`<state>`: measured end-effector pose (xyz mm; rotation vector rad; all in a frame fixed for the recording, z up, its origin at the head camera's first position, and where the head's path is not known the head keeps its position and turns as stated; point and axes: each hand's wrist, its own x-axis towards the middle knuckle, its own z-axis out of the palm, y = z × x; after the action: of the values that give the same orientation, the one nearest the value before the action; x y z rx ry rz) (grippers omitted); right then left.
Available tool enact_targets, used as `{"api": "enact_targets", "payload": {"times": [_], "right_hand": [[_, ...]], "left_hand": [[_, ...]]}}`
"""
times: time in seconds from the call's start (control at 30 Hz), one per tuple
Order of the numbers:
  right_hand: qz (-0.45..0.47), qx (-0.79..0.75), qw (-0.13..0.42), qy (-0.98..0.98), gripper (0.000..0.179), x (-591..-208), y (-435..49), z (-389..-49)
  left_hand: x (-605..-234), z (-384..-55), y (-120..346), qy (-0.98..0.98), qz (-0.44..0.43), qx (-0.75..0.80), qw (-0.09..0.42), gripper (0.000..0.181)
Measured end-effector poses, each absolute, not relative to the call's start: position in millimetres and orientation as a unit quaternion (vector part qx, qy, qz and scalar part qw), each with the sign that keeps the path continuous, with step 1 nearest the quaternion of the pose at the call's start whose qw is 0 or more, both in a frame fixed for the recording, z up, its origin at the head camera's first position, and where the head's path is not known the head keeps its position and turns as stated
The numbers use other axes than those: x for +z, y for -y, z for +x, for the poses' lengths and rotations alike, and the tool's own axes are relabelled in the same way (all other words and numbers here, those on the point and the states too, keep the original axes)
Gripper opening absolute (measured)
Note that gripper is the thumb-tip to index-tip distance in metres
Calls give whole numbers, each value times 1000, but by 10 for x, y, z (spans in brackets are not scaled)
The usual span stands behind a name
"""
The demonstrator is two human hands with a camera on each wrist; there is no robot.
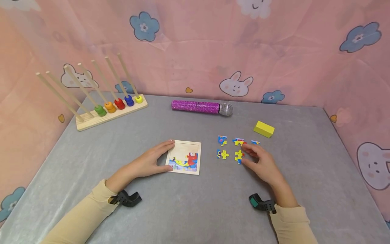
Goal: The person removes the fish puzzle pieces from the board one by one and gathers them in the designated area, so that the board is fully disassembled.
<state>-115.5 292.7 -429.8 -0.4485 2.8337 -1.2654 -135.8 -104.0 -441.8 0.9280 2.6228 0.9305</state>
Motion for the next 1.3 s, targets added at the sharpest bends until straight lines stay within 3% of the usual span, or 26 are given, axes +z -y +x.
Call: {"api": "enact_targets", "payload": {"times": [0.5,0.8,1.07,1.3], "right_hand": [[-209,-417,-33,-884,52,-4124,-2628,-1068],[-241,-381,2,-893,50,-4083,-2314,-1091],[-231,-383,74,-891,51,-4093,-1968,-1175],[-241,-384,84,-887,50,-4143,-1688,-1279]], "left_hand": [[-4413,-1370,1008,-890,313,313,111,82],[-4425,-1373,1033,-888,314,318,109,82],[-4416,-1372,1036,-890,311,315,110,82],[-4419,-1366,1047,-890,311,315,110,81]]}}
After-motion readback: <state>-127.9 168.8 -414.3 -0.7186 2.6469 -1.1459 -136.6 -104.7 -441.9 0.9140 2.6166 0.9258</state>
